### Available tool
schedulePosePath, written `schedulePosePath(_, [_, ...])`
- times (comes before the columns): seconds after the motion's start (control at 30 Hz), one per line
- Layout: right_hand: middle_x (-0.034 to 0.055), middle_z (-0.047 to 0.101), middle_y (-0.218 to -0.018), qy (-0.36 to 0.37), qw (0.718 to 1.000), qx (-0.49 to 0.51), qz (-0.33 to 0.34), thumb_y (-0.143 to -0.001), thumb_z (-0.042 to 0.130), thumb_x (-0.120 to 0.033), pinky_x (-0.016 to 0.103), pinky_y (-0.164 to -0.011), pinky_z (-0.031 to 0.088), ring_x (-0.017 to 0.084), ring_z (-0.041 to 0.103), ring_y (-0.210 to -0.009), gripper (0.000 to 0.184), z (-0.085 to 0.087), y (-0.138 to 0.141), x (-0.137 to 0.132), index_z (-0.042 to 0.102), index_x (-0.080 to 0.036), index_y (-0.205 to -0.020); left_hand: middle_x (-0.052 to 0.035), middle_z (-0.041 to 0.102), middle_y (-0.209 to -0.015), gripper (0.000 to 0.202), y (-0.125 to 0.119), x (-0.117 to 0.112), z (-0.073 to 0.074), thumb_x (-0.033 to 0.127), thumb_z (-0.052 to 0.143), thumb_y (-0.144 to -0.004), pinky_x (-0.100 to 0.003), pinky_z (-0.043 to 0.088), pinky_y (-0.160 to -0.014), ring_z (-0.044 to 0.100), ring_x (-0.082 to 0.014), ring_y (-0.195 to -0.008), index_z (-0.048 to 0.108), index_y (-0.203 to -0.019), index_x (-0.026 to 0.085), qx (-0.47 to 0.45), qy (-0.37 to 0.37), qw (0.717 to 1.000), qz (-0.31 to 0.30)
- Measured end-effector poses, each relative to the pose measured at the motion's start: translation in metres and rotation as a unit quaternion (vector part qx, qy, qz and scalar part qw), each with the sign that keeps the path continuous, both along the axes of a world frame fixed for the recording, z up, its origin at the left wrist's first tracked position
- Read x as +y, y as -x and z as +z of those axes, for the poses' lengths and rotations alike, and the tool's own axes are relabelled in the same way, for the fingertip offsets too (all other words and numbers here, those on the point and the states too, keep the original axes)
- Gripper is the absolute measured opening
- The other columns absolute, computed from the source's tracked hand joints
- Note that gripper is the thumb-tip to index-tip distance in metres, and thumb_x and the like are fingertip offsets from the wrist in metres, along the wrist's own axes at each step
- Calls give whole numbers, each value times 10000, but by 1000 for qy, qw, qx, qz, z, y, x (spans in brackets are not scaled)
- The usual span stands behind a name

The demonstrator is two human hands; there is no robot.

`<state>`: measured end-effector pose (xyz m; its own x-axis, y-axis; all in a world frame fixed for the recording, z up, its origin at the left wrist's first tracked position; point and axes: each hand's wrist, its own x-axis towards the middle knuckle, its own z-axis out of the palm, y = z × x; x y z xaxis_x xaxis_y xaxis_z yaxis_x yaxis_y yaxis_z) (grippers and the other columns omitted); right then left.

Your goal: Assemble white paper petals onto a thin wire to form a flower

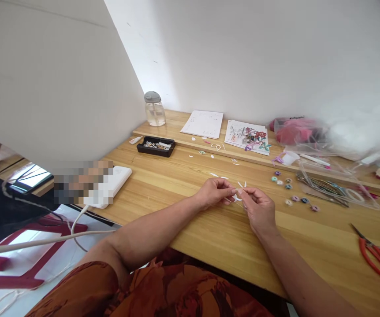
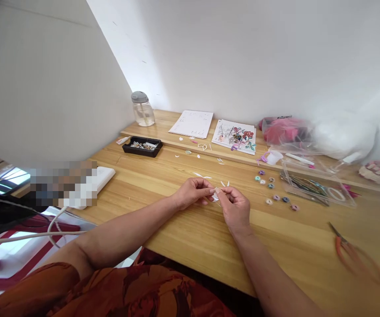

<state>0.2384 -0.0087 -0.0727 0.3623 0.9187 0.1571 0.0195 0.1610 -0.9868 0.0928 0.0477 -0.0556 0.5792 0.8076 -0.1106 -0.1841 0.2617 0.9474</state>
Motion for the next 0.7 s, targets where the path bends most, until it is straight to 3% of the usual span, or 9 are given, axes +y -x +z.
schedulePosePath(0.17, [-74,426,-470,-2,1000,0,-11,-721,772,-363,214,-413,205,58,296,-436,229,-1,0,0,681,-164,-787,-32,655,-681,498,-1,0,-1,454,856,-529,-229,504,-556,638,-129,-627,622,-802,108,-33,12,999,6])
schedulePosePath(0.53, [-61,461,-474,7,1000,-4,-26,-721,760,-375,219,-407,219,66,318,-429,231,1,2,3,677,-167,-773,-21,648,-667,466,-7,-1,-8,487,817,-591,-244,500,-611,621,-118,-610,623,-800,119,-44,12,999,21])
schedulePosePath(0.7, [-43,525,-504,12,1000,-23,-15,-742,731,-367,224,-441,278,77,365,-447,204,4,3,5,665,-174,-724,-29,661,-710,457,-5,1,-11,478,812,-614,-240,500,-634,617,-109,-614,618,-818,117,-46,15,999,17])
